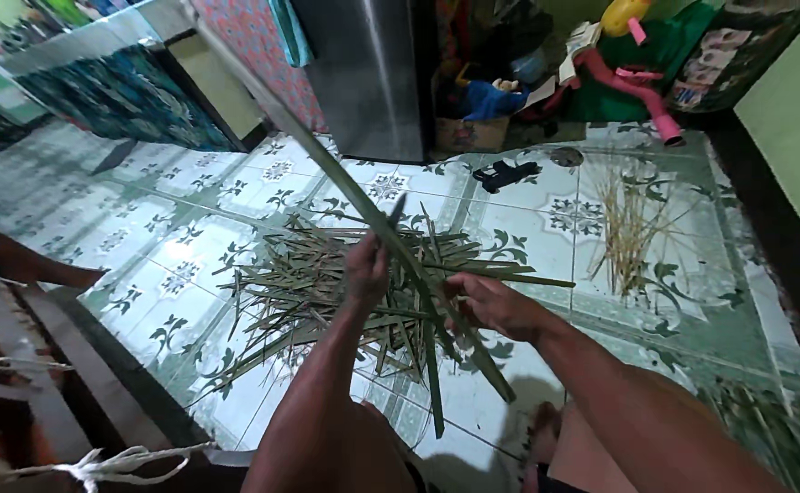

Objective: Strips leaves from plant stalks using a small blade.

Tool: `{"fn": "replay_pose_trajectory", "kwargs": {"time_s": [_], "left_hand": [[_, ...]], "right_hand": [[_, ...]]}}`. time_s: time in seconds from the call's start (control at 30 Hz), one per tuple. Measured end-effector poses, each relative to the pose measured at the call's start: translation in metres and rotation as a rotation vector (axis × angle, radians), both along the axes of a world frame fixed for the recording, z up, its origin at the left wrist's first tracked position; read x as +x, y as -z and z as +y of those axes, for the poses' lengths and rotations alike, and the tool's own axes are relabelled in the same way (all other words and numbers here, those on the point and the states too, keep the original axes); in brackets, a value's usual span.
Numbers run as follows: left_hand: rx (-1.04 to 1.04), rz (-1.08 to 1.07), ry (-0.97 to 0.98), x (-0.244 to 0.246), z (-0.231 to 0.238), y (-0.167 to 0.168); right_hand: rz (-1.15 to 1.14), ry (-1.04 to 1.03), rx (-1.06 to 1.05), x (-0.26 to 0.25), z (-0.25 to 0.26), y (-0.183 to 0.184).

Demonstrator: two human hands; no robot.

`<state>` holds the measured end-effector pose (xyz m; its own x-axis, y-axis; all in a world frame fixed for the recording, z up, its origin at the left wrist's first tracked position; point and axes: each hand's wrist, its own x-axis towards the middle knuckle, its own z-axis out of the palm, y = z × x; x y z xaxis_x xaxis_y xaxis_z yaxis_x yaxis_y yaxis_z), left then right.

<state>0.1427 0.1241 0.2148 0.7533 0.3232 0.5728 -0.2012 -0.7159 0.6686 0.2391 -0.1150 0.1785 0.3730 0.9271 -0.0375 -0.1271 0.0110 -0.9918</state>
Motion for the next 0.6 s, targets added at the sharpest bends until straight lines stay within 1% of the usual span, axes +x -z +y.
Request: {"fn": "replay_pose_trajectory", "kwargs": {"time_s": [0.07,0.1,0.17,0.23,0.3,0.37,0.47,0.53,0.6], "left_hand": [[0.112,-0.007,0.072,0.003,-0.013,0.010],[0.150,-0.003,0.106,0.004,-0.018,0.015],[0.230,0.014,0.147,0.006,-0.027,0.023],[0.288,0.023,0.142,0.008,-0.032,0.024],[0.327,0.008,0.076,0.009,-0.029,0.020],[0.277,0.014,-0.053,0.006,-0.019,0.007],[0.089,0.068,-0.327,-0.006,0.012,-0.019],[-0.073,0.074,-0.463,-0.020,0.041,-0.023],[-0.200,-0.025,-0.537,-0.030,0.072,-0.021]], "right_hand": [[-0.055,0.088,0.028,-0.004,0.010,0.003],[-0.014,0.107,0.061,-0.006,0.014,0.003],[0.143,0.102,0.124,-0.012,0.021,-0.002],[0.250,0.116,0.090,-0.017,0.026,-0.012],[0.231,0.109,0.015,-0.013,0.027,-0.016],[0.122,0.048,-0.071,-0.004,0.023,-0.012],[-0.121,-0.031,-0.189,0.002,0.011,-0.003],[-0.285,-0.053,-0.260,0.006,-0.002,0.002],[-0.440,-0.055,-0.297,0.014,-0.019,0.006]]}}
